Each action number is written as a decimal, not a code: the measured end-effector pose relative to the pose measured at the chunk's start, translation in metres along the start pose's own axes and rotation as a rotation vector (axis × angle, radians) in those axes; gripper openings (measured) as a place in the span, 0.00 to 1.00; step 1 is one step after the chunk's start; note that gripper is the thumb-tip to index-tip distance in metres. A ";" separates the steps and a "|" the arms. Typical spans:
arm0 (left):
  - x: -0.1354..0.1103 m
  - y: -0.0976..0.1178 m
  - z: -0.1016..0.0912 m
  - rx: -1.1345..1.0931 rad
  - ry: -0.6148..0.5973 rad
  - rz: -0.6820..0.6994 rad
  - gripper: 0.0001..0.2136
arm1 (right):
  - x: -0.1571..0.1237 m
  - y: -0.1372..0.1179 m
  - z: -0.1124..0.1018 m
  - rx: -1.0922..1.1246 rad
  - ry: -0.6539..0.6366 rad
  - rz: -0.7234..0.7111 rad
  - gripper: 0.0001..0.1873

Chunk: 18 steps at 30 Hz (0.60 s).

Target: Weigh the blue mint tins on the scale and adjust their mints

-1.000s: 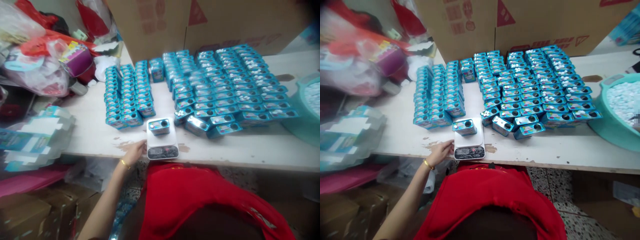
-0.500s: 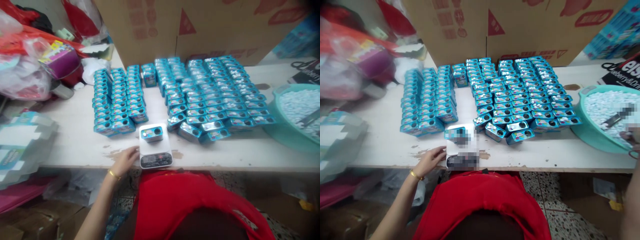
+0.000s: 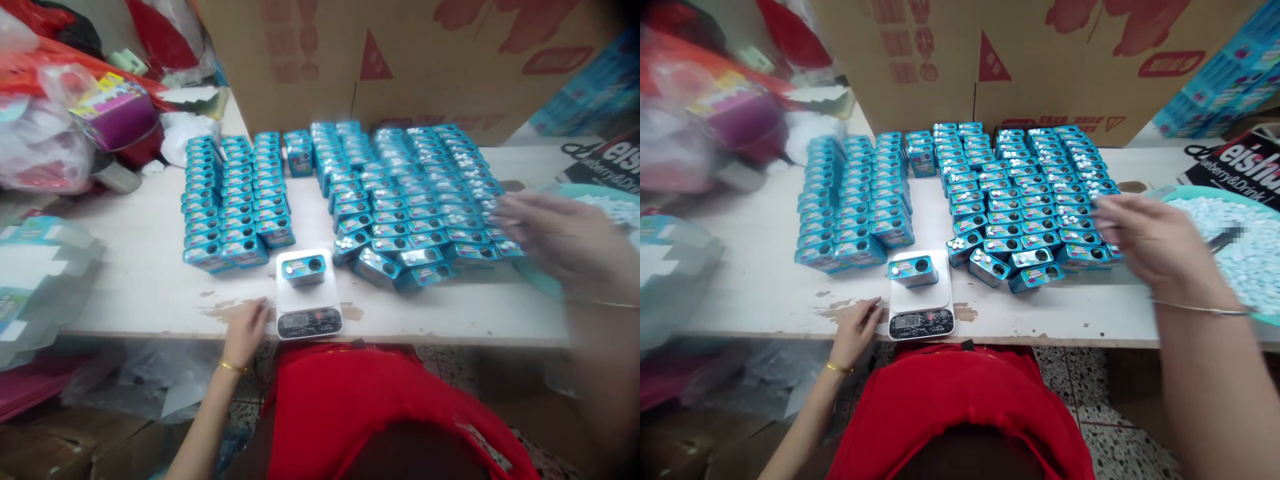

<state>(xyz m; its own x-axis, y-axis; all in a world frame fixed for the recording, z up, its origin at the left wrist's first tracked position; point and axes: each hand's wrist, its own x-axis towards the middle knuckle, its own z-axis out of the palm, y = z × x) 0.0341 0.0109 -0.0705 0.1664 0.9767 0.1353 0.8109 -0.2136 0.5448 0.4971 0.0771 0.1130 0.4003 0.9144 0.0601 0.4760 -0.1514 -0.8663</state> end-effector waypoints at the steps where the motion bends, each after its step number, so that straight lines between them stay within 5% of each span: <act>1: -0.001 0.001 0.003 0.007 0.023 0.008 0.14 | -0.008 -0.013 0.022 0.046 -0.115 0.029 0.09; 4: -0.006 0.001 0.013 0.029 0.099 0.032 0.12 | -0.035 -0.055 0.093 0.003 -0.559 -0.211 0.07; 8: -0.011 0.000 0.022 0.085 0.191 0.079 0.10 | -0.056 -0.084 0.157 -0.286 -0.741 -0.557 0.06; 11: -0.013 -0.001 0.026 0.121 0.243 0.102 0.09 | -0.059 -0.087 0.174 -0.462 -0.829 -0.599 0.07; 18: -0.013 -0.002 0.028 0.151 0.294 0.123 0.09 | -0.063 -0.093 0.178 -0.632 -0.903 -0.610 0.10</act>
<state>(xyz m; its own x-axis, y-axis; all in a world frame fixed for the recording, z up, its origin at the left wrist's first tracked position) 0.0460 -0.0009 -0.0963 0.1171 0.8918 0.4370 0.8721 -0.3029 0.3844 0.2883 0.1001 0.1015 -0.5743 0.7913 -0.2099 0.7854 0.4602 -0.4140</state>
